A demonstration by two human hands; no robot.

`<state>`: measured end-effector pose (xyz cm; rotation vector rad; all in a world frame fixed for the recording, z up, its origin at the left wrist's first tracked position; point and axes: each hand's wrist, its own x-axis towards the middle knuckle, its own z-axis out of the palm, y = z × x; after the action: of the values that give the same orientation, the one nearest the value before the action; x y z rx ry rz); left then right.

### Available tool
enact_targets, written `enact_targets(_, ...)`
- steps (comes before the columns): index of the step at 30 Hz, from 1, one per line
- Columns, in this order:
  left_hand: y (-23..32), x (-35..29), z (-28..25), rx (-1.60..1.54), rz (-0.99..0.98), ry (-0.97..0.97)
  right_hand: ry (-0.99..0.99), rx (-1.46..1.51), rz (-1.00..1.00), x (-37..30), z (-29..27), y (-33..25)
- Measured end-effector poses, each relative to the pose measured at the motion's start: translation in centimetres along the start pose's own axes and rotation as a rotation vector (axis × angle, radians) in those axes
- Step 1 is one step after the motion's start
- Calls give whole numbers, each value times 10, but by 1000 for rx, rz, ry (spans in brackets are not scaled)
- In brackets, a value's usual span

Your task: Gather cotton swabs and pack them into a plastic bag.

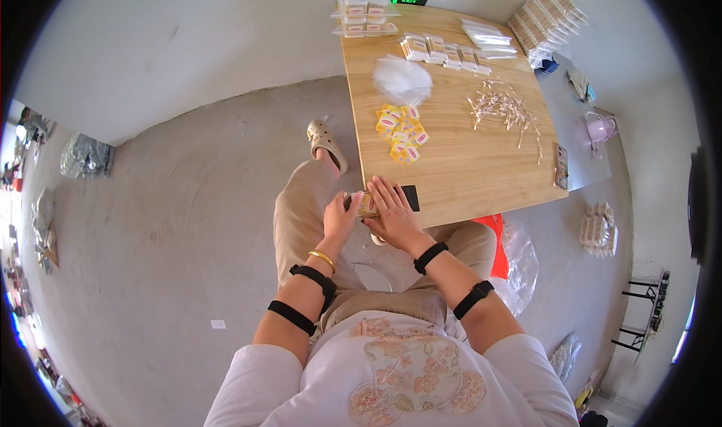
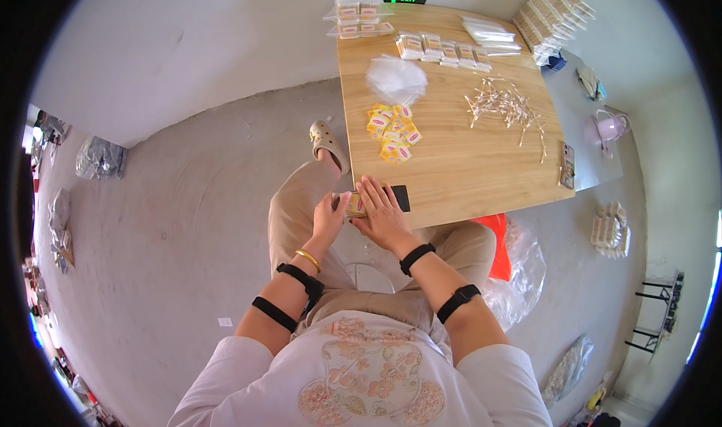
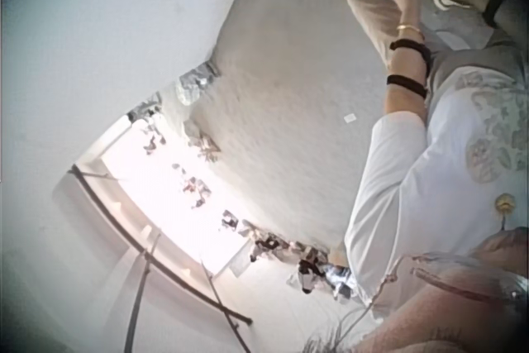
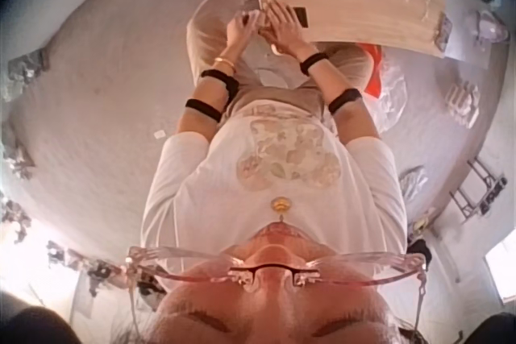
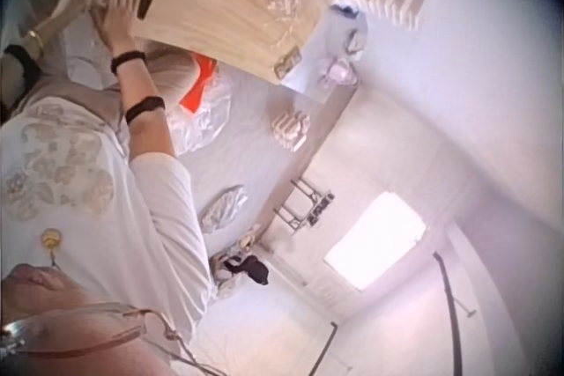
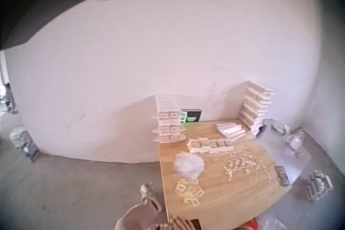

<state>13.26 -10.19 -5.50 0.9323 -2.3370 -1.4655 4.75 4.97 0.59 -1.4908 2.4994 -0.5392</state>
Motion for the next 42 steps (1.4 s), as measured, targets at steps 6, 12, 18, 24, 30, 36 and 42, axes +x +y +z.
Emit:
enact_targets(6, -10, 3, 4, -167, -80, -29, 13, -61, 18, 1, 9, -6)
enact_targets(12, 3, 0, -6, -767, -506, -121, 25, -55, 13, -1, 12, 2)
enact_targets(18, 0, 1, -4, -526, -330, -82, 30, -86, 81, -11, 0, 18)
enact_targets(24, -6, 3, 6, -167, -111, 102, -14, -204, 77, -11, 6, 13)
enact_targets(30, 3, 0, 8, -137, -57, 134, -28, -234, 73, -11, 8, 10)
enact_targets(36, 5, 3, 13, -147, 15, 253, 39, -153, 103, -7, 14, 3)
enact_targets(42, -5, 10, -1, -230, -197, -95, 102, -89, 121, -11, 9, 23)
